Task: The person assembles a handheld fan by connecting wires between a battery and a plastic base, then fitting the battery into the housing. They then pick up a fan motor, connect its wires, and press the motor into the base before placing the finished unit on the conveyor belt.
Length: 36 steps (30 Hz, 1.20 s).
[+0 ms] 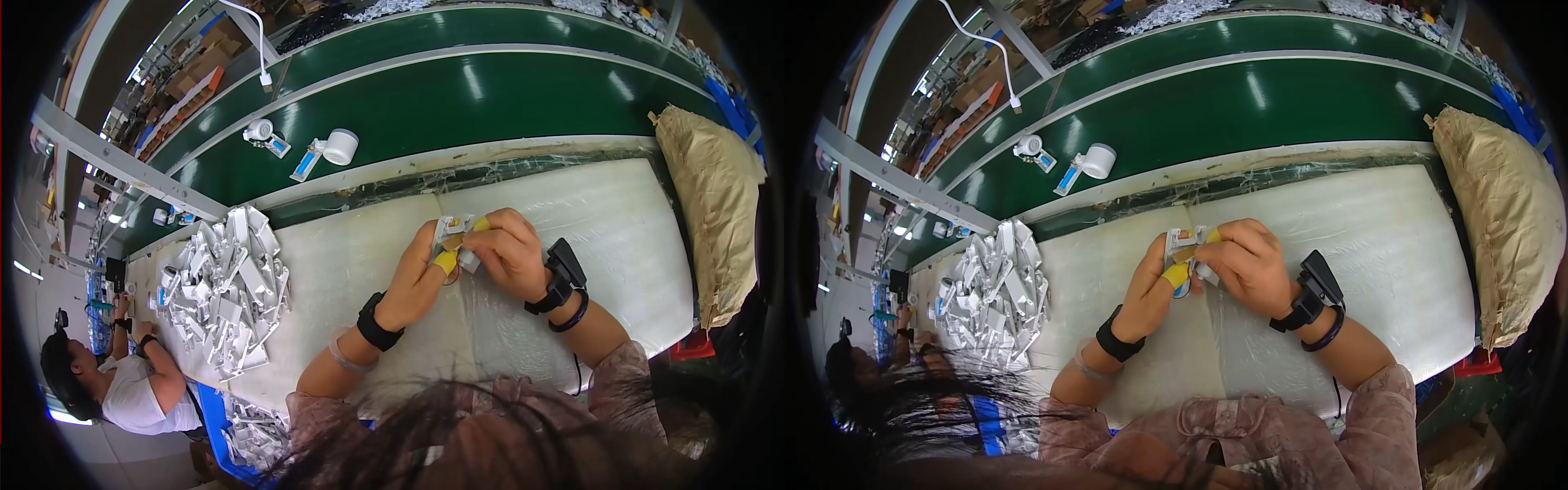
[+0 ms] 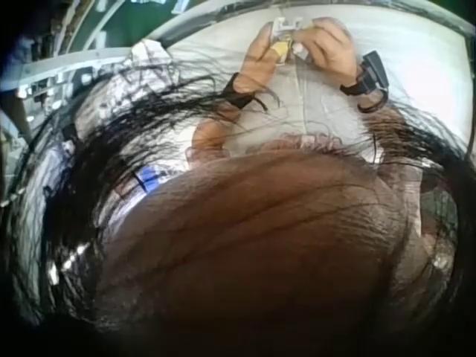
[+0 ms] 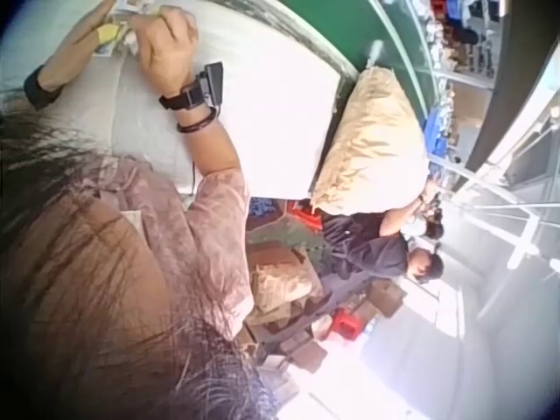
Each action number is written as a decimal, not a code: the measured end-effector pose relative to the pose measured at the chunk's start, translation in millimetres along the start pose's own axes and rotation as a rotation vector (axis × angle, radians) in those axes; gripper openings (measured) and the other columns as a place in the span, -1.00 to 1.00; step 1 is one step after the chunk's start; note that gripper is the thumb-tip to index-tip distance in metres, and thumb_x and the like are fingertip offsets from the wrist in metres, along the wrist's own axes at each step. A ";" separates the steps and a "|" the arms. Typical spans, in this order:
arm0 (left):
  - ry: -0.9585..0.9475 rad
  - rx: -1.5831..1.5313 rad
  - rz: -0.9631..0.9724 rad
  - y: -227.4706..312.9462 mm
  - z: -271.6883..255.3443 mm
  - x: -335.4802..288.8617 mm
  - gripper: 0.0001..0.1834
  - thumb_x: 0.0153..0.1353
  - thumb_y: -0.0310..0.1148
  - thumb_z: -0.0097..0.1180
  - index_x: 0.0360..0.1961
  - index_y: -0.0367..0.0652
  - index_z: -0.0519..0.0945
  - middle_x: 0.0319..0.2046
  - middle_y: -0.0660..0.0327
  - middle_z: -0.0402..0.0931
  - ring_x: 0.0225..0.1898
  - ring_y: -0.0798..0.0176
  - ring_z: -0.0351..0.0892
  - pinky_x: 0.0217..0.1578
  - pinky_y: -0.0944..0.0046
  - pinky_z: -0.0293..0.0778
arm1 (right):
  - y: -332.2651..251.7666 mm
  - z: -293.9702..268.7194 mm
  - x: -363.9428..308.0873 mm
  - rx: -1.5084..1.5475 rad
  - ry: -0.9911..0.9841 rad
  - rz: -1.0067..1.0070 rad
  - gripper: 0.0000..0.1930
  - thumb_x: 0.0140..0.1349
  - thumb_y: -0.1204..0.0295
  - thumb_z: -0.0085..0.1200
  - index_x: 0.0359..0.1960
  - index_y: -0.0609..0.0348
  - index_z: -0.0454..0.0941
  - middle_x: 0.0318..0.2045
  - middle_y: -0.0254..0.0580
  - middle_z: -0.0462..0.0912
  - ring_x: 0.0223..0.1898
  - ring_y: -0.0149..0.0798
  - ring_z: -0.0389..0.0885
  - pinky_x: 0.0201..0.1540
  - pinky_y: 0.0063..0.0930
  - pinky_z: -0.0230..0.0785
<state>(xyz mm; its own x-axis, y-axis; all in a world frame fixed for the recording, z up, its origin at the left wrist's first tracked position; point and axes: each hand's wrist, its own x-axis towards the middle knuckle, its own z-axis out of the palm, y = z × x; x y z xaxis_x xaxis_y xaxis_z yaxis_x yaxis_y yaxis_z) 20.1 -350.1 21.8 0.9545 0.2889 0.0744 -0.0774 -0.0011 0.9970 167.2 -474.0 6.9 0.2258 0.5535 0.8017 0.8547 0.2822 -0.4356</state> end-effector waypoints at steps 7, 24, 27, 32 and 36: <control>0.029 0.070 0.041 6.7 0.4 -1.6 -0.62 0.26 -0.51 -0.15 0.12 -0.31 0.31 -0.26 0.18 0.42 -0.32 0.38 0.42 -0.27 0.39 0.38 | -5.4 1.2 -1.1 0.037 -0.006 0.065 -0.79 -0.06 0.60 0.27 -0.33 0.13 0.61 -0.37 -0.14 0.56 -0.36 -0.05 0.54 -0.31 -0.27 0.43; 0.119 0.264 0.125 -5.5 2.9 -1.3 -0.60 0.24 -0.52 -0.02 0.12 -0.30 0.36 -0.10 0.00 0.46 -0.10 0.03 0.51 -0.04 0.22 0.41 | -8.2 1.2 1.0 0.053 -0.022 0.066 -0.79 -0.04 0.61 0.26 -0.33 0.15 0.59 -0.41 -0.14 0.56 -0.37 -0.06 0.54 -0.31 -0.29 0.41; 0.128 0.315 0.140 -1.3 2.5 -1.4 -0.63 0.24 -0.53 -0.06 0.10 -0.30 0.39 -0.16 0.02 0.47 -0.21 0.10 0.53 -0.16 0.26 0.45 | -9.2 3.3 1.0 0.050 -0.013 0.064 -0.79 -0.05 0.61 0.26 -0.34 0.14 0.59 -0.41 -0.14 0.56 -0.36 -0.06 0.54 -0.32 -0.29 0.41; 0.156 0.410 0.152 -0.2 -2.4 -1.5 -0.66 0.27 -0.54 -0.10 0.08 -0.29 0.39 -0.30 0.10 0.50 -0.41 0.27 0.51 -0.40 0.37 0.44 | -10.8 6.0 0.1 0.080 -0.005 0.080 -0.81 -0.03 0.59 0.27 -0.33 0.14 0.59 -0.42 -0.15 0.57 -0.39 -0.06 0.54 -0.30 -0.28 0.41; 0.178 0.134 -0.040 5.8 -8.0 12.7 -0.69 0.41 -0.29 -0.18 0.03 -0.26 0.42 -0.37 0.20 0.53 -0.53 0.40 0.49 -0.53 0.43 0.43 | -9.0 4.5 -2.5 0.027 -0.036 0.116 -0.66 0.05 0.60 0.22 -0.10 0.15 0.50 -0.20 -0.03 0.56 -0.14 0.01 0.51 -0.07 -0.25 0.37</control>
<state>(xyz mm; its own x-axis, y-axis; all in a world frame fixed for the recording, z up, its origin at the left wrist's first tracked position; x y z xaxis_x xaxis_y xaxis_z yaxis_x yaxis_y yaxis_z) 29.4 -338.8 28.3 0.8893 0.4554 0.0416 0.0096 -0.1096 0.9939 156.9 -474.4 7.0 0.3054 0.6114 0.7301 0.8106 0.2354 -0.5362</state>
